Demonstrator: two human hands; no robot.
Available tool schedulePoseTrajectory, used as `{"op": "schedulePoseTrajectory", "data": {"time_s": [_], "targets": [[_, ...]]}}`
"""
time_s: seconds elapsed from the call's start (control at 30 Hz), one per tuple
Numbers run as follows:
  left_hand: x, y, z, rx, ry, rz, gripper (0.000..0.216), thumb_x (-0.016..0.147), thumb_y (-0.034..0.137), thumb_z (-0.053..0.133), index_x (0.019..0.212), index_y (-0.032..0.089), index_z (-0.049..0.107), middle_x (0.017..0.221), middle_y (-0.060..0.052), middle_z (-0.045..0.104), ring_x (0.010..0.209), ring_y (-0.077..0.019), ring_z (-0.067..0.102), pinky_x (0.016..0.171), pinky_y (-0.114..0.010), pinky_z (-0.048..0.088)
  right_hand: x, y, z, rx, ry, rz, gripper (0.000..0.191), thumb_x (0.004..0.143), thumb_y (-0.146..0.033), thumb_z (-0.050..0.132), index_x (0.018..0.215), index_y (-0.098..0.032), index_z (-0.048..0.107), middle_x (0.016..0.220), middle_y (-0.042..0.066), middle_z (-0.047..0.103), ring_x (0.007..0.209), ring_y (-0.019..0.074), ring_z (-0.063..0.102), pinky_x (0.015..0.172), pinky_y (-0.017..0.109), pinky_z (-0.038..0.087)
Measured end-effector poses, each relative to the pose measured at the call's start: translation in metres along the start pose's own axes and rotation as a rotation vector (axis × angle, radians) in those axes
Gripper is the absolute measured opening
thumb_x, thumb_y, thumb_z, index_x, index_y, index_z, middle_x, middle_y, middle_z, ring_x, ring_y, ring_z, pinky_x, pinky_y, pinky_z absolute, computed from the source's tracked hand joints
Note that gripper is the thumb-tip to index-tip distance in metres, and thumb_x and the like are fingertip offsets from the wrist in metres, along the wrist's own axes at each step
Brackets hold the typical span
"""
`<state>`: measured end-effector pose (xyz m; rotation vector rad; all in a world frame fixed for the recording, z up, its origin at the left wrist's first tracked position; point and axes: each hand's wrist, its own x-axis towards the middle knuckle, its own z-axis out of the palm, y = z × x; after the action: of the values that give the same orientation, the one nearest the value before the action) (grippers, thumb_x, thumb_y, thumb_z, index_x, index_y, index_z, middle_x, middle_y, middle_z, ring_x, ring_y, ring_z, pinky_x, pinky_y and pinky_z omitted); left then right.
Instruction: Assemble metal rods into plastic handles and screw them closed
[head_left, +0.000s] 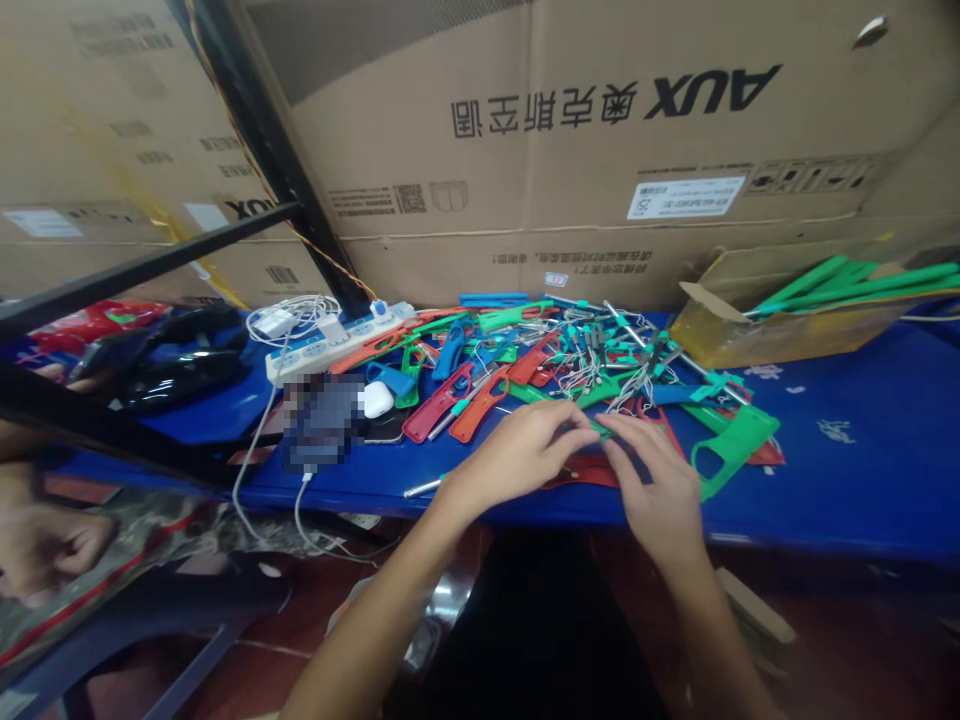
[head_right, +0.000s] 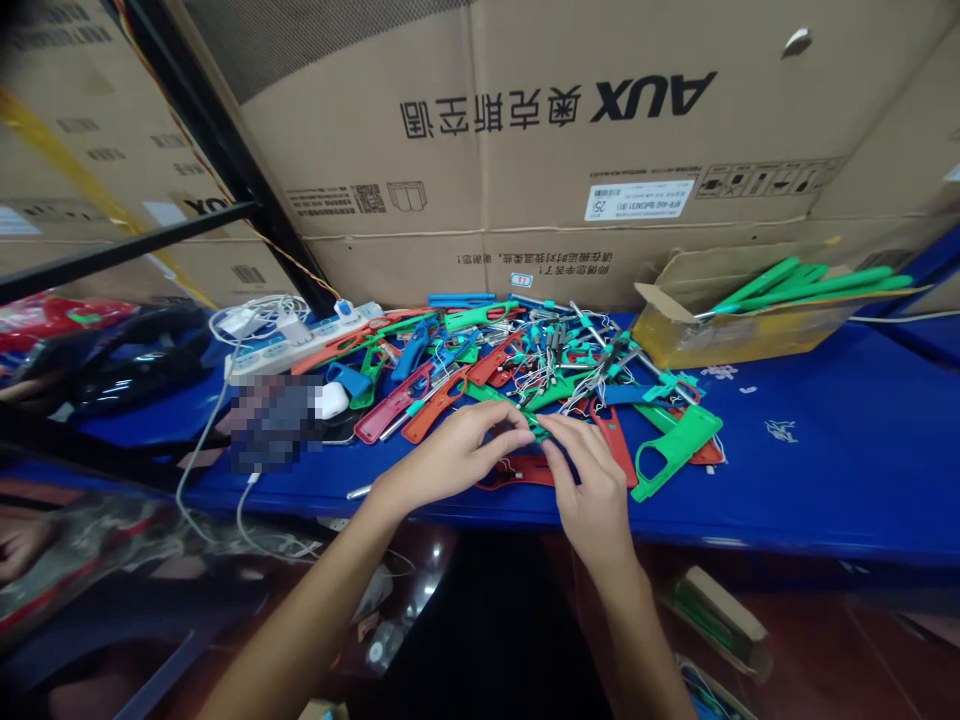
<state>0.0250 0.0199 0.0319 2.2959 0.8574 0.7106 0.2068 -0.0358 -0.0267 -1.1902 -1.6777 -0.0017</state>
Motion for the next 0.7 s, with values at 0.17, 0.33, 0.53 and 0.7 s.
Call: {"op": "schedulePoseTrajectory", "data": {"time_s": [0.17, 0.33, 0.53, 0.7], "targets": [[0.006, 0.009, -0.002, 0.075, 0.031, 0.102, 0.017, 0.105, 0.032, 0.053, 0.114, 0.020, 0.063, 0.112, -0.004, 0.072, 0.103, -0.0179, 0.067, 0.090, -0.031, 0.052, -0.001, 0.004, -0.001, 0.015, 0.054, 0.083, 0.020, 0.100, -0.025, 0.060, 0.115, -0.022, 0.073, 0.108, 0.007, 0.077, 0.099, 0.0221, 0.072, 0.089, 0.036, 0.057], [0.009, 0.004, 0.000, 0.282, 0.015, 0.288, 0.025, 0.106, 0.028, 0.052, 0.128, 0.024, 0.064, 0.112, -0.002, 0.076, 0.109, -0.0168, 0.068, 0.095, -0.033, 0.047, -0.002, 0.006, -0.002, 0.061, 0.028, 0.166, 0.023, 0.099, -0.034, 0.061, 0.114, -0.021, 0.074, 0.105, 0.007, 0.077, 0.093, 0.0225, 0.073, 0.081, 0.035, 0.058], [-0.022, -0.015, -0.005, 0.309, 0.203, 0.135, 0.019, 0.107, 0.028, 0.051, 0.113, 0.022, 0.069, 0.106, -0.001, 0.080, 0.086, -0.0157, 0.073, 0.090, -0.034, 0.048, -0.002, 0.003, -0.006, 0.085, -0.135, 0.149, 0.043, 0.097, -0.040, 0.066, 0.137, -0.025, 0.060, 0.120, 0.010, 0.070, 0.105, 0.0244, 0.067, 0.087, 0.040, 0.057], [-0.062, -0.012, -0.008, 0.301, 0.209, 0.022, 0.011, 0.104, 0.027, 0.057, 0.103, 0.022, 0.066, 0.114, -0.003, 0.077, 0.102, -0.0192, 0.071, 0.093, -0.036, 0.049, -0.002, 0.001, -0.007, 0.063, -0.345, -0.002, 0.027, 0.092, -0.040, 0.073, 0.117, -0.028, 0.070, 0.123, 0.008, 0.068, 0.119, 0.0292, 0.061, 0.100, 0.051, 0.052]]}}
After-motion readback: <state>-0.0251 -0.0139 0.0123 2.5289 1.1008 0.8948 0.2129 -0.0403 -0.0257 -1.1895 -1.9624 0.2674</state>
